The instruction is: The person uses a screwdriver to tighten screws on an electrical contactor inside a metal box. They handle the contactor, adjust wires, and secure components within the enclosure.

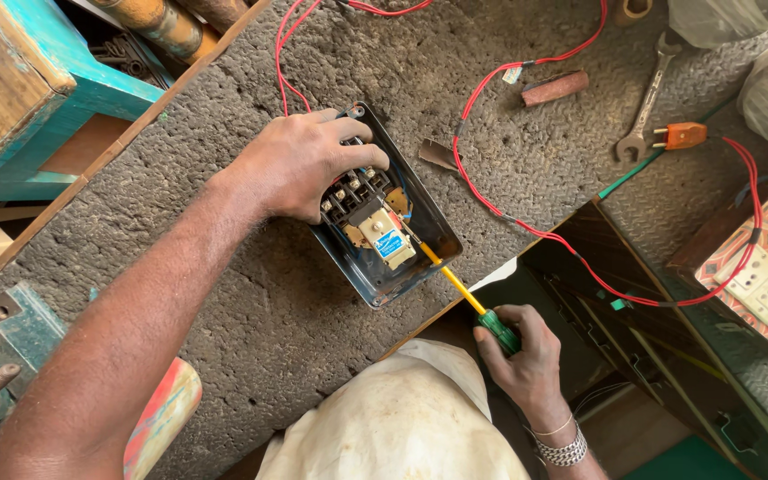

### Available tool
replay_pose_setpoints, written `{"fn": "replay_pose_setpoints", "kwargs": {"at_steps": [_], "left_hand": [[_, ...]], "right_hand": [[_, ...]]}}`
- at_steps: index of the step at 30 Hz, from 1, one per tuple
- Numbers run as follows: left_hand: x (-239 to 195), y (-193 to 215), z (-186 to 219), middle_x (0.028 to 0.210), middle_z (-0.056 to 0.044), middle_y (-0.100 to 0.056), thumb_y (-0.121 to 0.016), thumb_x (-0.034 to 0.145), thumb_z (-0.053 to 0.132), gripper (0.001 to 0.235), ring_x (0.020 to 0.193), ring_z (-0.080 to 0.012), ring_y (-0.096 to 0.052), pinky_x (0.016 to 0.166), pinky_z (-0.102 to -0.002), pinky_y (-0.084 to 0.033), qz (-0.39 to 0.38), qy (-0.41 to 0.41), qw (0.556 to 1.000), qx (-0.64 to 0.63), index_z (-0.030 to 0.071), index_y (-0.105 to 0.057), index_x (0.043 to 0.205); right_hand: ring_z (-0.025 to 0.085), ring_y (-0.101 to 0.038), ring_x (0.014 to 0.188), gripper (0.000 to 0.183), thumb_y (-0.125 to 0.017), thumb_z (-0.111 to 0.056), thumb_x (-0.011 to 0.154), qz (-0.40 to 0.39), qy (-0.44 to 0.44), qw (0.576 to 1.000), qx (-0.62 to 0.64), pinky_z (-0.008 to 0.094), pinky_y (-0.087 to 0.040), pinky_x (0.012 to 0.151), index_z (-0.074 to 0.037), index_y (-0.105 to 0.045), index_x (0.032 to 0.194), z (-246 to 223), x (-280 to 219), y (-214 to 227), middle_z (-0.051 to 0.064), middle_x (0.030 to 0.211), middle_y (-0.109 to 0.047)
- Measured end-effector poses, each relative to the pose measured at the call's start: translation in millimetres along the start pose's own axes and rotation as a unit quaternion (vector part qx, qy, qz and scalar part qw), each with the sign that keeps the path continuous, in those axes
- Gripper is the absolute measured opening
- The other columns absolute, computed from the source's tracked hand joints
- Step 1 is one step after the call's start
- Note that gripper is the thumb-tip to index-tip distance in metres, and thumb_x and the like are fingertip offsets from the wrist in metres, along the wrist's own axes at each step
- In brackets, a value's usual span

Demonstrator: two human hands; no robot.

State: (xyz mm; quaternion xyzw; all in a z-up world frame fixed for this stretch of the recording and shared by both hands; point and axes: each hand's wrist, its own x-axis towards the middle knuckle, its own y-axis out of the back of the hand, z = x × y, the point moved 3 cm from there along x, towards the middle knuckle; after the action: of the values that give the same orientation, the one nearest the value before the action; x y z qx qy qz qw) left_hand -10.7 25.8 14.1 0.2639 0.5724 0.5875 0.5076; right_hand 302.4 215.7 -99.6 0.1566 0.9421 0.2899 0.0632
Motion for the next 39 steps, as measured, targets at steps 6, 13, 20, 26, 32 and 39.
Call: {"fn": "replay_pose_setpoints", "kwargs": {"at_steps": [6, 13, 20, 26, 32, 39], "left_hand": [[-0.1, -1.4, -0.6, 0.129, -0.004, -0.062, -0.095, 0.046, 0.02, 0.086, 0.117, -0.0281, -0.063, 0.09, -0.043, -0.058, 0.003, -0.002, 1.0, 0.004, 0.031, -0.064, 0.126], [-0.2, -2.3, -0.9, 0.129, -0.004, -0.062, -0.096, 0.048, 0.021, 0.084, 0.116, -0.0278, -0.063, 0.087, -0.043, -0.059, 0.01, -0.001, 1.0, 0.001, 0.03, -0.064, 0.126], [0.4, -3.5, -1.5, 0.129, -0.002, -0.062, -0.097, 0.047, 0.02, 0.086, 0.116, -0.0271, -0.063, 0.088, -0.042, -0.059, 0.009, 0.0, 1.0, 0.009, 0.031, -0.064, 0.125], [0.9, -6.2, -2.5, 0.128, -0.003, -0.062, -0.098, 0.044, 0.021, 0.089, 0.116, -0.0269, -0.063, 0.089, -0.041, -0.059, 0.005, -0.002, 1.0, 0.013, 0.032, -0.064, 0.126], [0.9, -7.0, -2.9, 0.129, -0.003, -0.062, -0.098, 0.043, 0.022, 0.09, 0.116, -0.0276, -0.063, 0.087, -0.042, -0.058, 0.006, 0.0, 1.0, 0.013, 0.032, -0.064, 0.126], [1.8, -6.1, -2.6, 0.127, -0.003, -0.063, -0.099, 0.044, 0.022, 0.09, 0.115, -0.0278, -0.064, 0.088, -0.042, -0.059, 0.012, 0.001, 1.0, 0.007, 0.032, -0.065, 0.126]], "right_hand": [[0.015, -0.065, 0.061, 0.023, -0.076, -0.021, 0.09, 0.008, -0.016, 1.0, -0.019, 0.028, -0.051, 0.054, -0.002, -0.072, 0.103, -1.7, -4.1, -1.9, 0.008, 0.078, -0.07], [0.01, -0.07, 0.059, 0.024, -0.071, -0.025, 0.093, -0.107, -0.144, 0.98, 0.083, 0.026, -0.052, 0.052, -0.004, -0.075, 0.105, 17.6, -2.4, -5.0, 0.005, 0.068, -0.075], [0.012, -0.066, 0.063, 0.025, -0.078, -0.024, 0.088, -0.016, -0.03, 0.999, 0.022, 0.027, -0.053, 0.055, -0.002, -0.07, 0.096, 2.5, 0.3, -1.1, 0.006, 0.078, -0.07], [0.011, -0.063, 0.058, 0.025, -0.075, -0.024, 0.091, -0.03, -0.086, 0.996, 0.021, 0.027, -0.049, 0.052, -0.002, -0.074, 0.102, 10.6, -2.8, -1.3, 0.005, 0.072, -0.071], [0.007, -0.056, 0.049, 0.029, -0.065, -0.029, 0.097, -0.09, -0.204, 0.968, 0.117, 0.024, -0.043, 0.043, -0.002, -0.076, 0.103, 29.0, -6.4, -7.8, 0.002, 0.063, -0.069], [0.008, -0.056, 0.048, 0.032, -0.061, -0.03, 0.099, -0.109, -0.247, 0.952, 0.142, 0.025, -0.043, 0.042, -0.002, -0.075, 0.107, 41.9, -7.3, -9.6, 0.004, 0.062, -0.068]]}}
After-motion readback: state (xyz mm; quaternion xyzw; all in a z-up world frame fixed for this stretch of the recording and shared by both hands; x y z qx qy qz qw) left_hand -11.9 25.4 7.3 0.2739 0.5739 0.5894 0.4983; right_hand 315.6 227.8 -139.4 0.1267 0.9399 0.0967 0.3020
